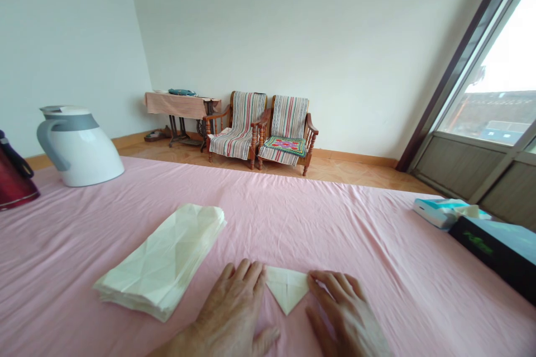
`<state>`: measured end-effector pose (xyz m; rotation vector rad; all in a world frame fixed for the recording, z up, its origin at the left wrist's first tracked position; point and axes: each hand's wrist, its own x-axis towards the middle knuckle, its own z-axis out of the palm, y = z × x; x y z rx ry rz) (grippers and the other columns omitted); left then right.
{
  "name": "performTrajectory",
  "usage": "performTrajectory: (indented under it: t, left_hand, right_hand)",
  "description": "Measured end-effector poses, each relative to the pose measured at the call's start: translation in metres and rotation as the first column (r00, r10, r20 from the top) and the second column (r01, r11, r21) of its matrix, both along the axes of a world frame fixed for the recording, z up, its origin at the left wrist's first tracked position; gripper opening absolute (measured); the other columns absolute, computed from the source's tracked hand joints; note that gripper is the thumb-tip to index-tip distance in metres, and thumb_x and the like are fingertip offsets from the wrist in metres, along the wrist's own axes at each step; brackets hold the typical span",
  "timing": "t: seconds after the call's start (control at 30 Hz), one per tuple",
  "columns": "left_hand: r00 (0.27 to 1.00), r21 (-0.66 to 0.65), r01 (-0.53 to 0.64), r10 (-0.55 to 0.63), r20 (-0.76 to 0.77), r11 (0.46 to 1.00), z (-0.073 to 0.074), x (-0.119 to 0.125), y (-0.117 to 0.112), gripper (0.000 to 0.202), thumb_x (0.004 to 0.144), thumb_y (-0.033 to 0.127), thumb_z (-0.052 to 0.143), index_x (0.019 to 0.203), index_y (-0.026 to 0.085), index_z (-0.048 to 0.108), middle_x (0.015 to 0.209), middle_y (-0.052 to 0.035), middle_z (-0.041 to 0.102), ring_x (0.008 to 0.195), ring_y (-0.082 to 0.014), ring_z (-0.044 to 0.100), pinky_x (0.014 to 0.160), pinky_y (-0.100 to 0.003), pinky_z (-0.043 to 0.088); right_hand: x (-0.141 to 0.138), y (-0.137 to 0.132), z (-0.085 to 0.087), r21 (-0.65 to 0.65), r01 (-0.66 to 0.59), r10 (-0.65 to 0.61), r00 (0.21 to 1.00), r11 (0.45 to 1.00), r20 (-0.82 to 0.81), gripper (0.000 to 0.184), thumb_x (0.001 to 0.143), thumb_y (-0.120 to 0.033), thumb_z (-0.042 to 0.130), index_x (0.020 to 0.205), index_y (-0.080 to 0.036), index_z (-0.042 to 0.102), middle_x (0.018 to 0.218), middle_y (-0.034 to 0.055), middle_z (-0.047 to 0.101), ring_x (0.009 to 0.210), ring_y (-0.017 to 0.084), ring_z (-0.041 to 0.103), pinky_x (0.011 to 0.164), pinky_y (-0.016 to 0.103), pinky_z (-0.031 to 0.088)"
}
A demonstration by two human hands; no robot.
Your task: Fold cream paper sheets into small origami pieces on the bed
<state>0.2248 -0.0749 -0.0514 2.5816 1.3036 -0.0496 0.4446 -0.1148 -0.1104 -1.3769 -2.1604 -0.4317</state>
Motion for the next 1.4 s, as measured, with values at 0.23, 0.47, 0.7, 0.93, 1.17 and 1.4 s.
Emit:
performTrajectory:
  t: [0.23,0.47,0.7,0.93,1.17,1.4]
  left_hand:
    - [0.996,0.102,-0.035,0.026,0.083,0.994,-0.015,-0.001,0.007,0.064,0.086,0.045,0.056,0.138,0.008,0.046,0.14,-0.0187,0.046,0.127,-0.0386,0.038,0.107,-0.058,0.026]
    - [0.973,0.197,-0.04,-0.006,0.231,0.98,-0.022,-0.002,0.023,0.033,0.092,0.028,0.05,0.122,0.015,0.058,0.115,-0.0113,0.058,0.108,-0.0289,0.049,0.094,-0.045,0.041]
    - [0.931,0.12,-0.046,-0.001,0.365,0.992,-0.021,-0.002,0.027,0.014,0.082,0.017,0.058,0.095,0.019,0.061,0.103,-0.0049,0.056,0.1,-0.0235,0.049,0.089,-0.036,0.04]
    - [0.852,0.061,-0.048,0.009,0.523,0.997,-0.024,-0.002,0.03,0.012,0.074,0.01,0.059,0.083,0.018,0.055,0.092,-0.0023,0.057,0.093,-0.0213,0.051,0.082,-0.032,0.039]
    - [0.767,-0.048,-0.059,0.076,0.638,0.997,-0.024,0.003,0.028,0.013,0.073,0.007,0.053,0.078,0.019,0.052,0.078,0.0008,0.058,0.074,-0.0162,0.054,0.068,-0.025,0.038]
    - [0.686,0.114,-0.092,-0.02,0.727,0.989,-0.02,-0.002,0.033,0.01,0.079,0.01,0.05,0.076,0.019,0.053,0.073,0.0005,0.057,0.065,-0.0142,0.051,0.061,-0.023,0.037]
  right_hand:
    - [0.002,0.0,-0.004,0.009,0.052,-0.052,0.997,0.999,0.055,0.039,0.076,-0.014,0.053,0.114,-0.013,0.059,0.103,0.0123,0.068,0.086,0.024,0.064,0.073,0.038,0.051]
    - [0.0,0.002,-0.001,-0.073,0.023,-0.024,1.0,0.997,-0.016,0.023,0.085,-0.011,0.045,0.088,-0.022,0.065,0.103,0.0085,0.068,0.087,0.024,0.063,0.068,0.036,0.051]
    - [0.0,0.007,-0.011,-0.148,0.096,-0.128,0.967,0.984,-0.219,0.034,0.086,-0.019,0.05,0.12,-0.017,0.057,0.105,0.0107,0.066,0.091,0.024,0.061,0.074,0.038,0.05]
    - [0.001,0.01,-0.021,-0.184,-0.004,-0.073,0.909,0.983,-0.411,0.036,0.087,-0.019,0.052,0.122,-0.02,0.052,0.102,0.0089,0.064,0.092,0.023,0.06,0.077,0.039,0.049]
    - [-0.003,0.008,-0.013,-0.133,-0.032,-0.032,0.891,0.991,-0.453,0.045,0.081,-0.01,0.046,0.124,-0.023,0.049,0.093,0.005,0.063,0.086,0.021,0.061,0.074,0.036,0.051]
    - [0.001,0.001,-0.005,-0.042,0.034,-0.049,0.891,0.999,-0.452,0.051,0.077,-0.009,0.043,0.127,-0.021,0.043,0.103,0.007,0.061,0.097,0.021,0.061,0.083,0.035,0.052]
